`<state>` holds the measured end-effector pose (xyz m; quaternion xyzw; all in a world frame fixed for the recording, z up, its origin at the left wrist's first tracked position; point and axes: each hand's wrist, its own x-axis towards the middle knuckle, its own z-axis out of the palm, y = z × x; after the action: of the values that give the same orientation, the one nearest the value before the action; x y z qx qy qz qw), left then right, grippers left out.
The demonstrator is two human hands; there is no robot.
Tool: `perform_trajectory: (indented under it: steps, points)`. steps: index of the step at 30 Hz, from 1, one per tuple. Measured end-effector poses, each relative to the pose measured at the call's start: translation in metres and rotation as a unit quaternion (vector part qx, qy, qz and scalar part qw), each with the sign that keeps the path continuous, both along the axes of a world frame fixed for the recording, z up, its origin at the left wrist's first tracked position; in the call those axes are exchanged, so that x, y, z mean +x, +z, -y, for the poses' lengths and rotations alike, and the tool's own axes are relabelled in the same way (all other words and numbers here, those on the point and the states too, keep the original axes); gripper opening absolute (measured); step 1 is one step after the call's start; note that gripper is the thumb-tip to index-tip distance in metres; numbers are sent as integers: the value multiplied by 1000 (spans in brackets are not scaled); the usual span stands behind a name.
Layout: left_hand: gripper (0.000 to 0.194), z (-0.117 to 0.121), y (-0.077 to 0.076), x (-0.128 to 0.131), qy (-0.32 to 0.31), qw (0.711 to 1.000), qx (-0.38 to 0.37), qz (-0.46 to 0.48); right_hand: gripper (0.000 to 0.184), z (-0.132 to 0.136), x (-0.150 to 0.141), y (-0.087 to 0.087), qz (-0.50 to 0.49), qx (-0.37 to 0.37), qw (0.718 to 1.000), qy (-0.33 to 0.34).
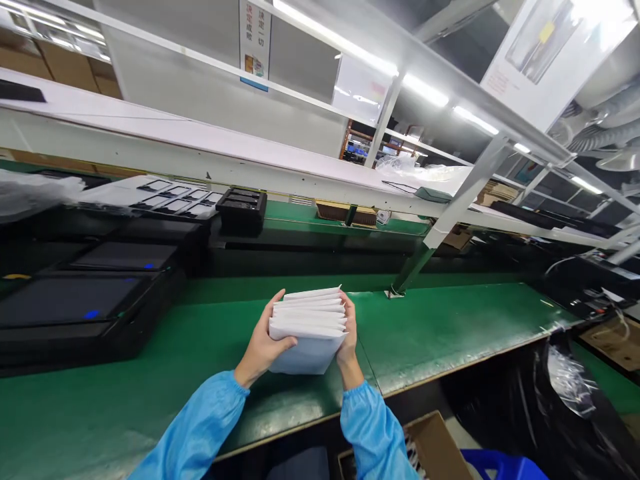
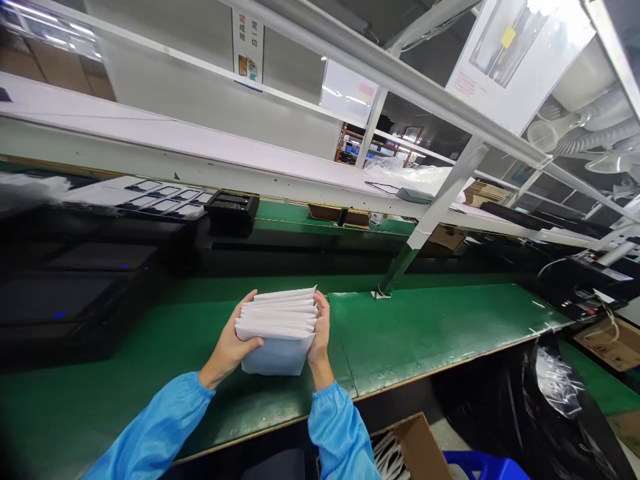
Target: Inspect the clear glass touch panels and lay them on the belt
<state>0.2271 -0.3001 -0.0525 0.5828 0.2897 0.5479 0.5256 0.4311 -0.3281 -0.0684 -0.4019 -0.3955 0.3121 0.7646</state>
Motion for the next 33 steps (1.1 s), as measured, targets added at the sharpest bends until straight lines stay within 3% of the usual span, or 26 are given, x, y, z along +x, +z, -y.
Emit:
perform_trajectory:
  steps: [5,10,13,20,26,31,33]
  points:
    - [115,-14,-1,8,-22,999,16,-16,72,-8,16,22,4,-5,999,39]
    - [127,-30,0,5,-19,999,36,-24,31,-8,19,34,1,-17,1000,-7]
    - [130,-31,1,5,-16,999,35,1,15,-5,16,42,4,-12,999,-44]
    - [110,-21,3,11,10,999,32,25,23,5,8,60,-15,-7,994,-108]
    - [89,-16,7,10,21,998,50,44,23,8,11,61,7,-12,994,-111]
    - [59,-12,8,14,17,996,34,78,22,20,20,56,48,9,996,-77]
    - [50,-12,8,14,19,997,35,69,30,27,26,53,75,15,996,-38]
